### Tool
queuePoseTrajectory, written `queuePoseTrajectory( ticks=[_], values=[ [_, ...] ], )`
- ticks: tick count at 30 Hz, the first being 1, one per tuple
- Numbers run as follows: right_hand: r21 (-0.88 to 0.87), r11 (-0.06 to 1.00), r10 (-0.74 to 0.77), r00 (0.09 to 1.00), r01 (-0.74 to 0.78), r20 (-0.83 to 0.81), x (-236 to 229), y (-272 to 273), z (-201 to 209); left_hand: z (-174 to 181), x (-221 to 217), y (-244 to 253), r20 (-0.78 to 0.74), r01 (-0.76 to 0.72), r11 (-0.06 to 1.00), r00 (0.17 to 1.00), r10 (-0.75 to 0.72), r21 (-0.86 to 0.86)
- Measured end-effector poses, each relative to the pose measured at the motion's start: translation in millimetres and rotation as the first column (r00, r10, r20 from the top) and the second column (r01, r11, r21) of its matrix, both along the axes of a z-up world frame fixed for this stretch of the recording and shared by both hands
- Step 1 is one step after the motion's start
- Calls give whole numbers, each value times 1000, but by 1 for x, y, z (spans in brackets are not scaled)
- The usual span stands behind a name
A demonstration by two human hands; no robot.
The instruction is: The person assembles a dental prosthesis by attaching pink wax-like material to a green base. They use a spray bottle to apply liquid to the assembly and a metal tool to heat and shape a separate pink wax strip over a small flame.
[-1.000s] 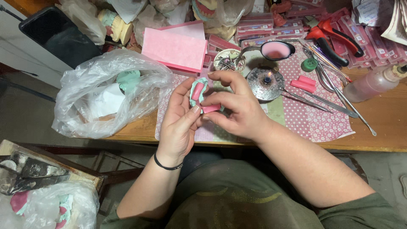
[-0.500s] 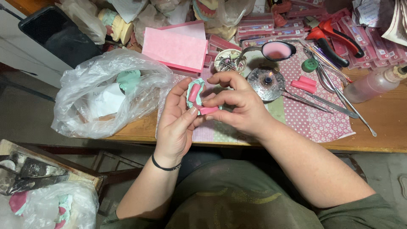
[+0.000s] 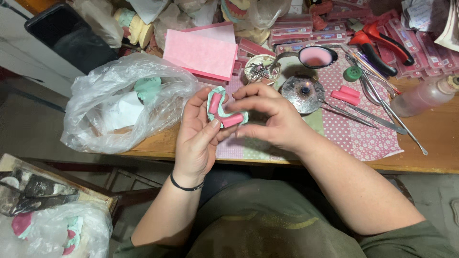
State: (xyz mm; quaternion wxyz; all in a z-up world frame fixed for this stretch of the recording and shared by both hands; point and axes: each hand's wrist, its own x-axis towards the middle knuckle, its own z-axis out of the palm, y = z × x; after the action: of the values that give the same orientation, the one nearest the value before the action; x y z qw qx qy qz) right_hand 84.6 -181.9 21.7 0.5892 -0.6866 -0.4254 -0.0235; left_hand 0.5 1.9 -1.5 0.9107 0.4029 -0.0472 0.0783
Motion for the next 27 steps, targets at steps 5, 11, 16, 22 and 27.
queuePoseTrajectory(
  ticks=[5,11,16,22,27],
  values=[
    [-36,999,-4,996,7,93,1,5,-1,2,-3,-1,5,-14,1000,1000,14,-8],
    [-100,994,-27,996,35,84,0,5,-7,-23,-4,14,-4,-5,982,1000,6,187],
    [-125,992,-36,999,35,-10,-4,9,-3,-34,-24,43,80,-70,922,996,43,382],
    [-76,997,-51,964,33,-261,-13,25,-6,4,-63,112,235,-443,358,837,494,822],
    [-197,979,39,999,-45,-35,-27,86,10,4,-72,170,500,-549,-99,654,568,830]
  ],
)
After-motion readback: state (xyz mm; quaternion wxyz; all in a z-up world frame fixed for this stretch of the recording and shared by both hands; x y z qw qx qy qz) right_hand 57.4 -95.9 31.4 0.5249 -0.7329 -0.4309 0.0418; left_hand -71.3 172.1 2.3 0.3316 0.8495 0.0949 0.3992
